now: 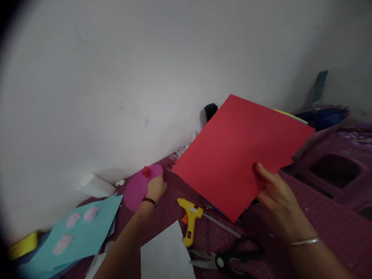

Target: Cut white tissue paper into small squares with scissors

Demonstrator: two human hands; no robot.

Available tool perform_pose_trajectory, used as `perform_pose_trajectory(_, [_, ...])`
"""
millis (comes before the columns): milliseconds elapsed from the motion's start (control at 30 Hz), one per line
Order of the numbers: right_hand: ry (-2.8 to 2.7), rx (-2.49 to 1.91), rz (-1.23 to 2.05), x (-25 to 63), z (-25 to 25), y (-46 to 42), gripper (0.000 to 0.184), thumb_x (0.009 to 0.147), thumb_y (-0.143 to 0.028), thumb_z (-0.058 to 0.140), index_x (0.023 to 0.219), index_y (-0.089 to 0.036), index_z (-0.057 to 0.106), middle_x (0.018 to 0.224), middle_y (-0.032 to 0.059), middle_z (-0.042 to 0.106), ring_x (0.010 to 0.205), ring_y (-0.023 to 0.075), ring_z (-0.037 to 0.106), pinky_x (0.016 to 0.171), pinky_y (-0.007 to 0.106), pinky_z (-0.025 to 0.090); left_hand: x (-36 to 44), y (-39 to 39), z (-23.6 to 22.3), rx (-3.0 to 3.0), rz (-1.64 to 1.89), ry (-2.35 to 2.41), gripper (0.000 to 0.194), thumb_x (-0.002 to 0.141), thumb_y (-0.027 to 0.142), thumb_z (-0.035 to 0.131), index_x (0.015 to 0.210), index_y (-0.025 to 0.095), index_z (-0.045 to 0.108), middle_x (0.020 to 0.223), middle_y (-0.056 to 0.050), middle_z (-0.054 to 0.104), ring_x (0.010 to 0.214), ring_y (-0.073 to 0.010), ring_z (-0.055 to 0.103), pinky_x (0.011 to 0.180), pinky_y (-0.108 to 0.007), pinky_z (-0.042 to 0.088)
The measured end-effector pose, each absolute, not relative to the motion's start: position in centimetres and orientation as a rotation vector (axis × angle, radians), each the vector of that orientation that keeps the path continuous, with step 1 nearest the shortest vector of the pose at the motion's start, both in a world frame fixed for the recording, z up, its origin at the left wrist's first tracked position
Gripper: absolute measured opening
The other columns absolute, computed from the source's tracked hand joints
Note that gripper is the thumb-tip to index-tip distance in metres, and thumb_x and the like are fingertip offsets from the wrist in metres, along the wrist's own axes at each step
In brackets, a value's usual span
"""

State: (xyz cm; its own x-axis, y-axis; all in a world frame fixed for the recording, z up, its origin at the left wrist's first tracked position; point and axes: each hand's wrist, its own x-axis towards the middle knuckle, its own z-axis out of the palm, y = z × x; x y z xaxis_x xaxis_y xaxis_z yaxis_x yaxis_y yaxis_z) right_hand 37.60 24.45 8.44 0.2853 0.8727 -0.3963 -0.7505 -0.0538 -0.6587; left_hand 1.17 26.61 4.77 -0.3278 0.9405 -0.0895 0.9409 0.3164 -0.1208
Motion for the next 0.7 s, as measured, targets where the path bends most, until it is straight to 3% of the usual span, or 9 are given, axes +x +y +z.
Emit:
perform_pose_trajectory(133, [-0.208, -0.937, 1.343, 37.6, 8.4, 24.3, 0.016, 0.071, -0.027, 0.067, 0.084, -0.029, 0.075, 0.137, 0.0092, 0.050, 0.086, 0.0160, 0.069, 0.057, 0.021, 0.054, 1.8, 25.0, 5.3, 1.827, -0.223, 2.564, 0.027, 0.088, 0.034, 0.054, 0.105, 0.014, 0.062, 0.104, -0.009, 0.067, 0.093, -0.0208, 0.063, 0.083, -0.041, 0.050])
perform_pose_trajectory(300, [-0.188, -0.862, 1.355, 37.5, 9.1, 24.1, 0.019, 0.070, -0.019, 0.065, 0.082, -0.030, 0.074, 0.136, 0.0080, 0.051, 0.077, 0.0131, 0.070, 0.053, 0.019, 0.054, 0.9, 22.6, 9.5, 1.833, -0.060, 2.735, 0.021, 0.085, 0.022, 0.047, 0.090, 0.017, 0.067, 0.089, -0.012, 0.072, 0.085, -0.0232, 0.066, 0.070, -0.031, 0.046])
perform_pose_trajectory(433, [-0.159, -0.844, 1.326, 37.6, 9.6, 23.9, 0.018, 0.072, -0.015, 0.063, 0.078, -0.027, 0.075, 0.132, 0.0099, 0.055, 0.070, 0.0118, 0.069, 0.055, 0.022, 0.054, -3.6, 20.3, 16.8, 1.676, 0.125, 3.067, 0.031, 0.090, 0.031, 0.033, 0.097, 0.017, 0.060, 0.083, -0.011, 0.070, 0.077, -0.0242, 0.065, 0.062, -0.031, 0.043])
perform_pose_trajectory(533, [-0.158, -0.838, 1.341, 37.8, 9.5, 23.9, 0.018, 0.074, -0.015, 0.061, 0.077, -0.025, 0.075, 0.132, 0.0108, 0.055, 0.068, 0.0112, 0.069, 0.058, 0.023, 0.055, -6.6, 18.1, 22.0, 1.451, 0.271, 3.366, 0.036, 0.092, 0.028, 0.025, 0.113, 0.010, 0.049, 0.088, -0.013, 0.067, 0.078, -0.0244, 0.064, 0.062, -0.031, 0.042])
perform_pose_trajectory(633, [-0.181, -0.838, 1.351, 37.9, 9.3, 23.9, 0.017, 0.075, -0.016, 0.061, 0.078, -0.025, 0.075, 0.134, 0.0102, 0.054, 0.071, 0.0108, 0.069, 0.059, 0.022, 0.054, -6.8, 15.9, 23.9, 1.369, 0.489, 3.595, 0.034, 0.094, 0.029, 0.026, 0.117, 0.011, 0.043, 0.090, -0.009, 0.064, 0.076, -0.0211, 0.062, 0.064, -0.029, 0.041])
perform_pose_trajectory(700, [-0.195, -0.856, 1.356, 38.0, 9.1, 23.9, 0.016, 0.076, -0.017, 0.060, 0.077, -0.024, 0.075, 0.136, 0.0098, 0.052, 0.076, 0.0116, 0.070, 0.060, 0.022, 0.054, -5.3, 15.2, 22.8, 1.477, 0.532, 3.588, 0.033, 0.095, 0.031, 0.025, 0.116, 0.014, 0.044, 0.086, -0.006, 0.063, 0.074, -0.0210, 0.061, 0.064, -0.030, 0.042])
